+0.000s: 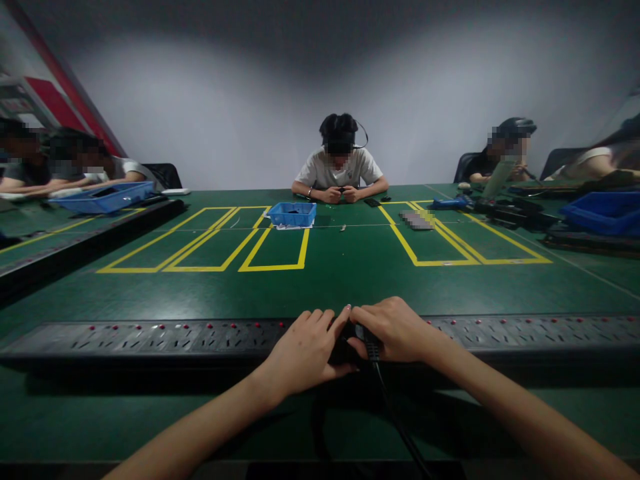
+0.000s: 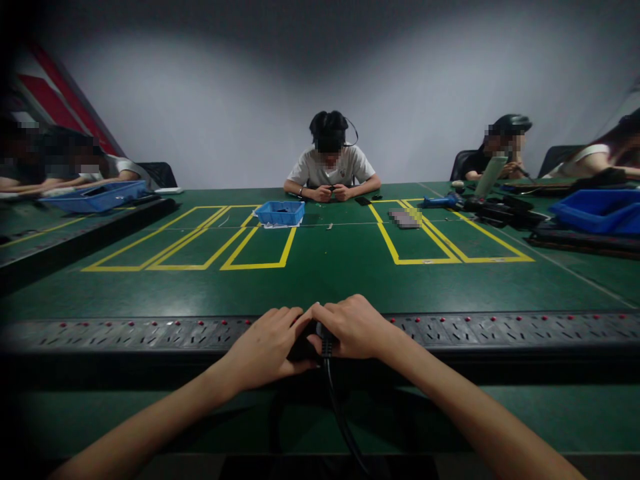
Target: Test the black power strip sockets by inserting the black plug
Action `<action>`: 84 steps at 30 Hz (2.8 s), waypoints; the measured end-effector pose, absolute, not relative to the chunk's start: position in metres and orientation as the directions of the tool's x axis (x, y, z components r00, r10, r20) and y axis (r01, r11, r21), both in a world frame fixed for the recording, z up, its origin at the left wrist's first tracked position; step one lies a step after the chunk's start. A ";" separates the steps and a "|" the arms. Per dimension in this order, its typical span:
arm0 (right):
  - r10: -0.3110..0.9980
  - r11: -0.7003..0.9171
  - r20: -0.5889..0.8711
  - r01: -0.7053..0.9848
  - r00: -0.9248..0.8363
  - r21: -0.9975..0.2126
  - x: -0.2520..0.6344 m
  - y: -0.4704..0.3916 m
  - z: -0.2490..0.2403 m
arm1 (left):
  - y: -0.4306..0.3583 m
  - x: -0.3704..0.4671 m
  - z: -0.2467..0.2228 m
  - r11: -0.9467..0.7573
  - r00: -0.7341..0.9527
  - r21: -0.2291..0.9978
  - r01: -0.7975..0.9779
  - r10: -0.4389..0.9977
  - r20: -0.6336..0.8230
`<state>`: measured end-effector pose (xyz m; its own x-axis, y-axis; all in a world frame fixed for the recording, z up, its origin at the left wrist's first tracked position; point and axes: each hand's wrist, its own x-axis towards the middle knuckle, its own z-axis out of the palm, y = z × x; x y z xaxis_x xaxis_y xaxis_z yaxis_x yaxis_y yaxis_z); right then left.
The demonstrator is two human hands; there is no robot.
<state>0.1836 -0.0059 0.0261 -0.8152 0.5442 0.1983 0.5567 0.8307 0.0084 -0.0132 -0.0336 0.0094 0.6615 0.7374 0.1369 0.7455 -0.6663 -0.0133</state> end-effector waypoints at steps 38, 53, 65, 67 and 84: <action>0.569 0.821 0.160 0.568 -0.806 -0.055 0.184 -0.007 0.028 | -0.034 -0.013 0.008 -0.673 0.671 -0.052 0.738 0.724 0.158; 0.576 0.816 0.149 0.576 -0.803 -0.049 0.183 -0.008 0.031 | -0.033 -0.013 0.008 -0.669 0.666 -0.047 0.742 0.728 0.159; 0.553 0.828 0.188 0.560 -0.812 -0.014 0.185 -0.005 0.024 | -0.034 -0.013 0.009 -0.668 0.666 -0.048 0.742 0.728 0.159; 0.548 0.832 0.193 0.555 -0.814 -0.024 0.184 -0.005 0.025 | -0.033 -0.013 0.008 -0.668 0.666 -0.049 0.742 0.729 0.157; 0.530 0.841 0.241 0.540 -0.813 -0.028 0.184 -0.006 0.025 | -0.033 -0.014 0.007 -0.670 0.665 -0.035 0.742 0.728 0.167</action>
